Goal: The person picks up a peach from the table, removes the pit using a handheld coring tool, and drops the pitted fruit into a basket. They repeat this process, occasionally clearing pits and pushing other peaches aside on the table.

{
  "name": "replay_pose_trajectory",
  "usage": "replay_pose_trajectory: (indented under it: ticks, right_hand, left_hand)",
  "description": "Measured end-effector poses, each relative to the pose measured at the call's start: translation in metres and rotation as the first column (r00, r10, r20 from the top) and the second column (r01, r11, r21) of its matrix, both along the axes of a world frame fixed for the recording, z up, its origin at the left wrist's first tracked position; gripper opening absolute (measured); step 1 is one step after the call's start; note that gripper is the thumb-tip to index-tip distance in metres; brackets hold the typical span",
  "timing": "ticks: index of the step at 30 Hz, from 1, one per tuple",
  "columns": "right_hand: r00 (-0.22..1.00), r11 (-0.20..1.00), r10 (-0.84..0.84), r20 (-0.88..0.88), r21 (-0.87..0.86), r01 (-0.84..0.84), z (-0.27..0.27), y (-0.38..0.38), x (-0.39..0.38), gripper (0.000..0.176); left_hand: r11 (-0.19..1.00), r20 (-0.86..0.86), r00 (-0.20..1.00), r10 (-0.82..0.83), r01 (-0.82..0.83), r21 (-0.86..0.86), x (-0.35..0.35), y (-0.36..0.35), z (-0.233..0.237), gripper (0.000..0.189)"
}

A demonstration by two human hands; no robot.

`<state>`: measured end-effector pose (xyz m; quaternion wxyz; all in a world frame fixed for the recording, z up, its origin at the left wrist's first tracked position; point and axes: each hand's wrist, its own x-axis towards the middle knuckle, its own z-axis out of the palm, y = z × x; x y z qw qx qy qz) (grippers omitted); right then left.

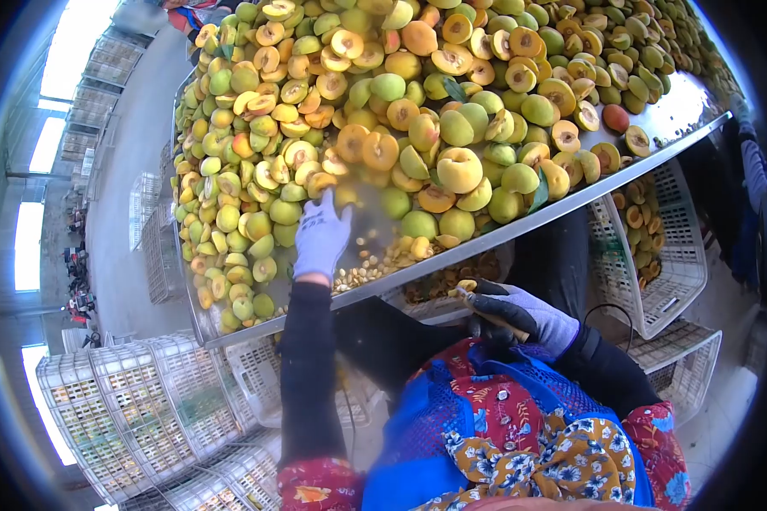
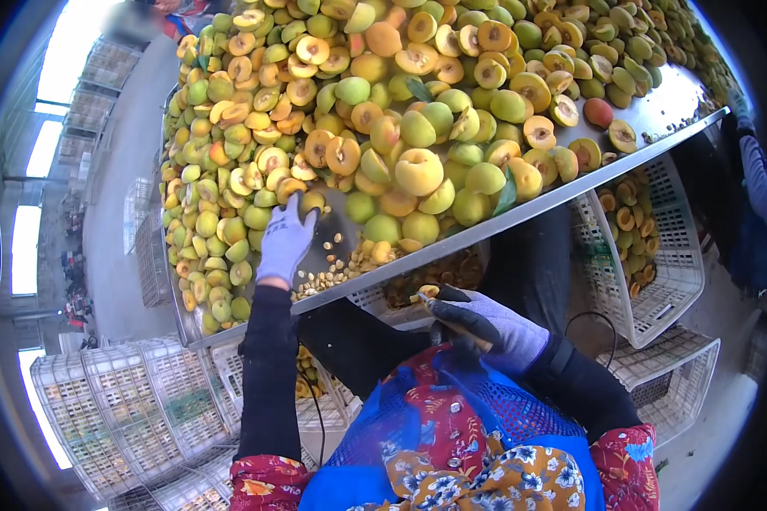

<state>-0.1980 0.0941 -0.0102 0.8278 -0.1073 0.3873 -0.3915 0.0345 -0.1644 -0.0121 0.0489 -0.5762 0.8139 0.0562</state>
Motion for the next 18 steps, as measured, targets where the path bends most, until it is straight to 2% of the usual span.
replay_pose_trajectory:
  ticks: [2,3,4,6,7,8,9,10,12,13,14,16,18]
  right_hand:
    - [0.996,0.996,-0.027,-0.090,-0.092,0.018,0.012,0.000,0.001,0.042]
    - [0.986,0.992,0.024,-0.163,-0.120,-0.044,0.003,0.003,-0.003,0.042]
    - [0.969,0.983,0.071,-0.237,-0.145,-0.108,-0.014,0.006,-0.010,0.043]
    - [0.947,0.976,0.138,-0.290,-0.122,-0.179,-0.016,0.002,-0.016,0.042]
    - [0.950,0.980,0.159,-0.269,-0.077,-0.186,-0.011,0.001,-0.019,0.042]
    - [0.953,0.981,0.177,-0.246,-0.037,-0.192,-0.007,-0.003,-0.021,0.042]
    - [0.964,0.983,0.130,-0.233,-0.097,-0.157,-0.006,-0.001,-0.018,0.039]
    - [0.951,0.978,0.141,-0.274,-0.111,-0.177,0.000,-0.003,-0.016,0.038]
    - [0.920,0.967,0.159,-0.358,-0.133,-0.219,0.026,-0.009,-0.011,0.036]
    - [0.840,0.934,0.142,-0.523,-0.209,-0.288,0.018,-0.008,-0.009,0.032]
    - [0.746,0.884,0.042,-0.664,-0.323,-0.338,0.018,-0.008,-0.006,0.031]
    - [0.504,0.739,-0.216,-0.837,-0.477,-0.476,0.019,-0.006,0.002,0.030]
    - [0.440,0.726,-0.272,-0.856,-0.483,-0.490,0.027,-0.008,0.011,0.032]
  left_hand:
    - [0.999,-0.002,0.999,-0.040,0.040,0.035,-0.012,-0.011,-0.014,0.059]
    - [0.997,0.000,0.998,-0.060,0.060,0.058,-0.015,-0.011,-0.019,0.059]
    - [0.993,-0.102,0.991,-0.089,0.096,0.067,-0.013,-0.009,-0.022,0.057]
    - [0.985,-0.297,0.946,-0.133,0.160,0.071,-0.001,-0.002,-0.023,0.054]
    - [0.987,-0.473,0.877,-0.091,0.142,0.074,0.003,0.007,-0.024,0.047]
    - [0.946,-0.628,0.768,0.123,0.101,0.308,0.005,0.016,-0.019,0.045]
    - [0.842,-0.698,0.621,0.357,0.109,0.528,0.007,0.028,-0.008,0.043]
    - [0.689,-0.676,0.449,0.584,0.166,0.705,0.008,0.041,0.001,0.041]
    - [0.658,-0.678,0.223,0.700,0.166,0.734,-0.005,0.078,0.008,0.041]
    - [0.557,-0.604,0.179,0.777,0.251,0.792,0.001,0.087,-0.001,0.050]
    - [0.457,-0.515,0.153,0.844,0.299,0.838,-0.007,0.099,0.008,0.061]
    - [0.403,-0.452,0.013,0.892,0.428,0.809,-0.018,0.119,0.003,0.066]
    - [0.447,-0.476,-0.028,0.879,0.395,0.803,-0.032,0.141,0.006,0.066]
